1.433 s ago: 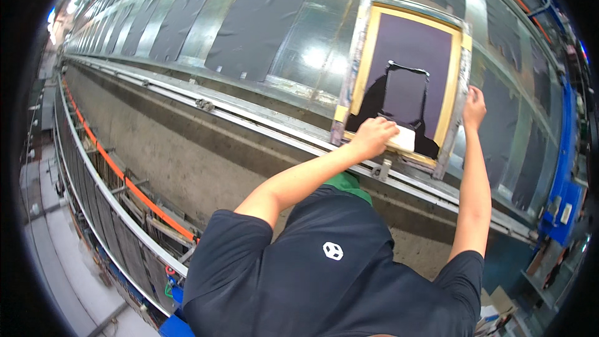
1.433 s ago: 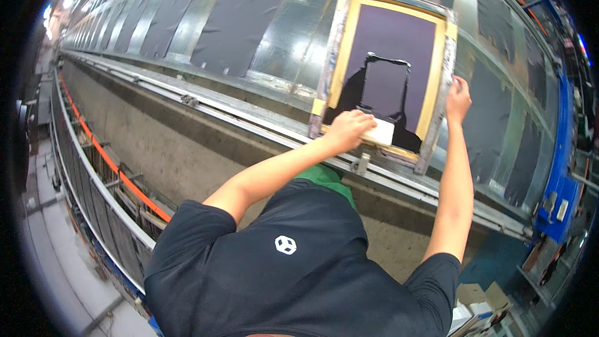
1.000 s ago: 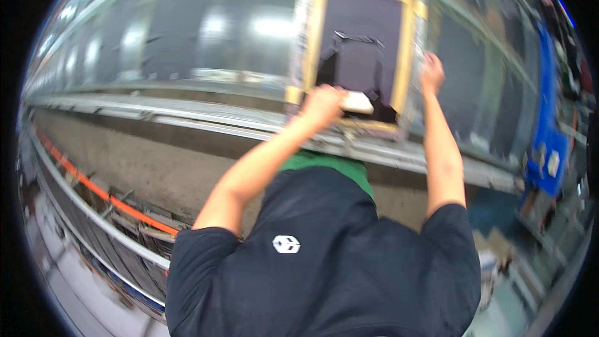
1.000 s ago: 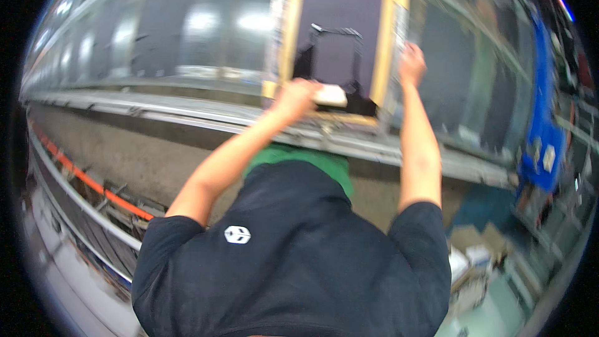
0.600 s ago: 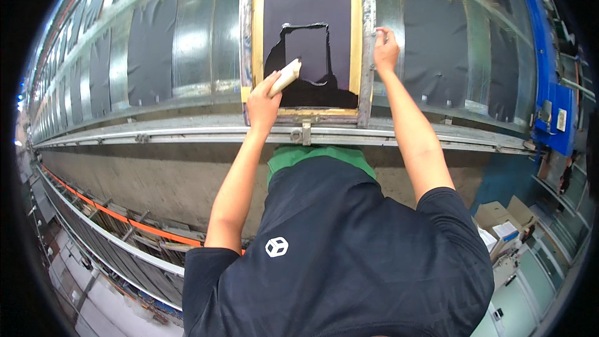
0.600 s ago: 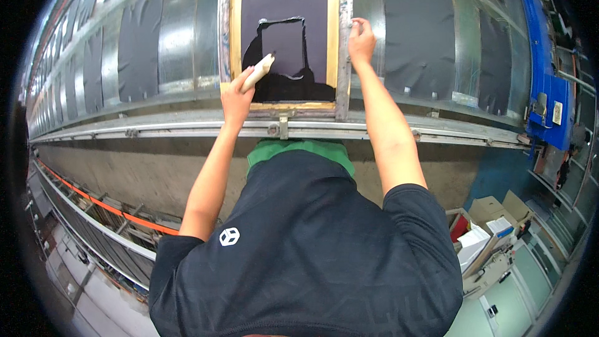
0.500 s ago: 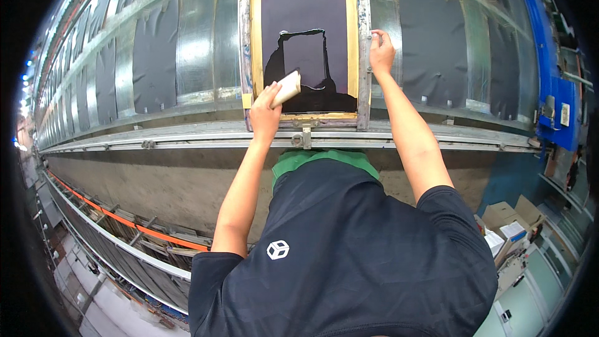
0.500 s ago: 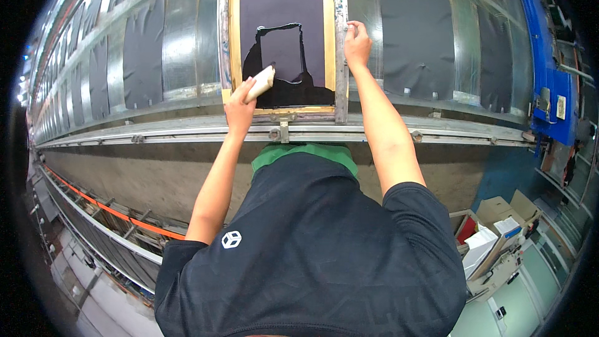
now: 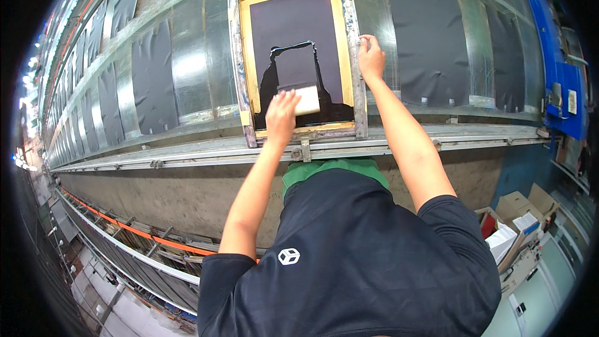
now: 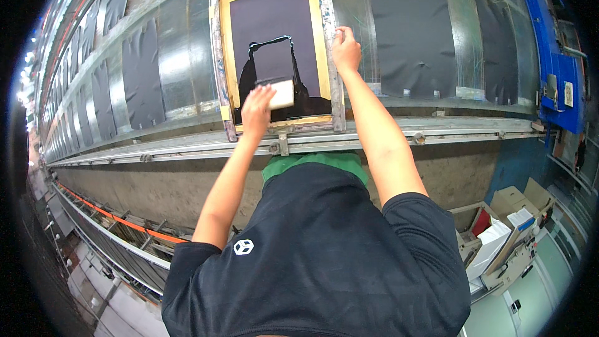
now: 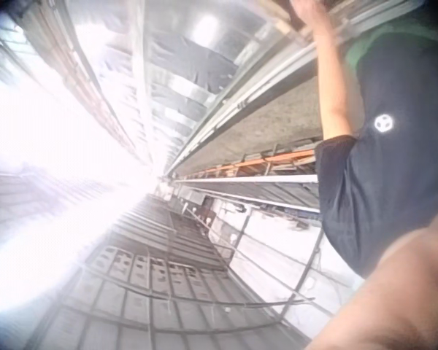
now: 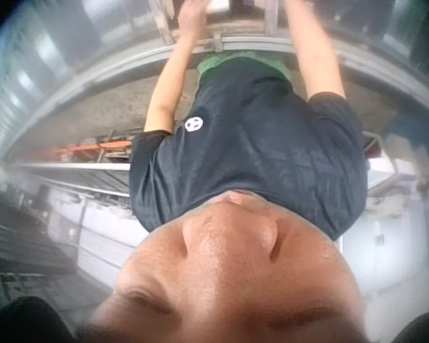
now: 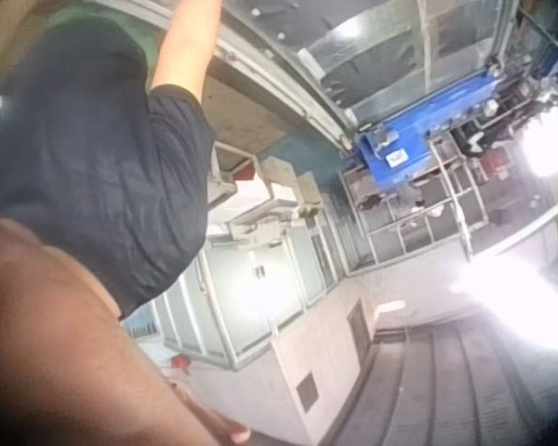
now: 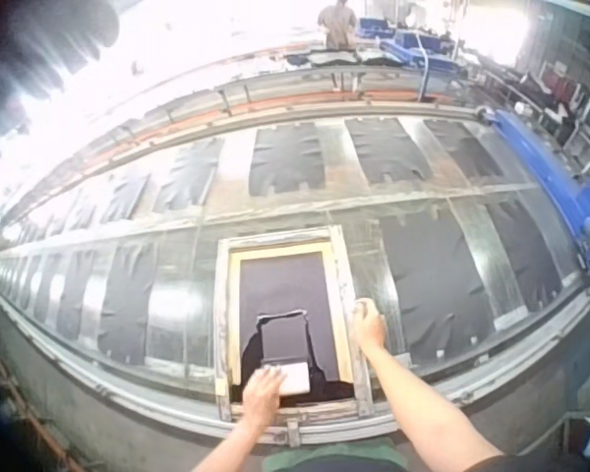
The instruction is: The person holds a screen printing frame and uses a squeegee to pull black ink across the mesh onto a garment positioned on a conveyor. The person repeatedly repositions the frame and pulls the squeegee to apply ink to successive garments moving along the line.
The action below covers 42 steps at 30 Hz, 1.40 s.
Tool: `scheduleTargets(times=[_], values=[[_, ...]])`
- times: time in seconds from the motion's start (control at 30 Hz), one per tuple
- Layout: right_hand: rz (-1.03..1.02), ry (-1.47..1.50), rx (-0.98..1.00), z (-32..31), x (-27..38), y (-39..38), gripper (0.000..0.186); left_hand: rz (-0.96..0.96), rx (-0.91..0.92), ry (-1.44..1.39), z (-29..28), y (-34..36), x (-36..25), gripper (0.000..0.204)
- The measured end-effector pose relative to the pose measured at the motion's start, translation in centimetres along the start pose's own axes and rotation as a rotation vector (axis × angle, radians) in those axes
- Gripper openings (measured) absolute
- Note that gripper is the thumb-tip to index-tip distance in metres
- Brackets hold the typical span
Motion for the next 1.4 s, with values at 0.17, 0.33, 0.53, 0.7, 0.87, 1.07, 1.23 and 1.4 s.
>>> scheduleTargets(times=[0.17,0.33,0.53,0.7,0.87,1.07,1.23,1.4], values=[[-0.034,0.008,-0.036,0.1,-0.1,0.0,0.020,-0.062,-0.055,-0.091,-1.9,11.2,2.4,0.037],[-0.044,0.028,-0.016,0.5,0.2,0.0,0.020,0.009,-0.083,0.026,-0.3,10.5,2.4,0.040],[0.032,0.026,0.039,-0.4,0.0,0.5,0.020,0.052,-0.020,-0.001,0.0,1.0,-0.1,0.050],[0.092,0.038,0.155,-0.4,0.0,1.4,0.018,0.025,-0.074,-0.077,-0.3,4.9,2.0,0.050],[0.106,0.141,0.192,1.3,-1.7,2.3,0.017,-0.034,-0.024,-0.049,-1.0,13.2,3.5,0.039],[0.087,0.198,0.131,0.3,-1.1,1.7,0.019,0.037,-0.029,-0.040,-0.3,7.9,2.1,0.040],[-0.001,0.226,0.045,1.5,-2.3,1.9,0.020,0.054,0.071,-0.042,-1.3,0.6,-0.3,0.050],[-0.076,0.285,0.020,1.3,-2.6,2.4,0.020,0.073,0.042,-0.087,-1.5,0.1,-0.8,0.042]])
Point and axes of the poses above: each hand's wrist, its own y-axis towards the middle knuckle, its own z-axis out of the palm, x = y × z, the point moved 2 cm from there along y, towards the middle knuckle
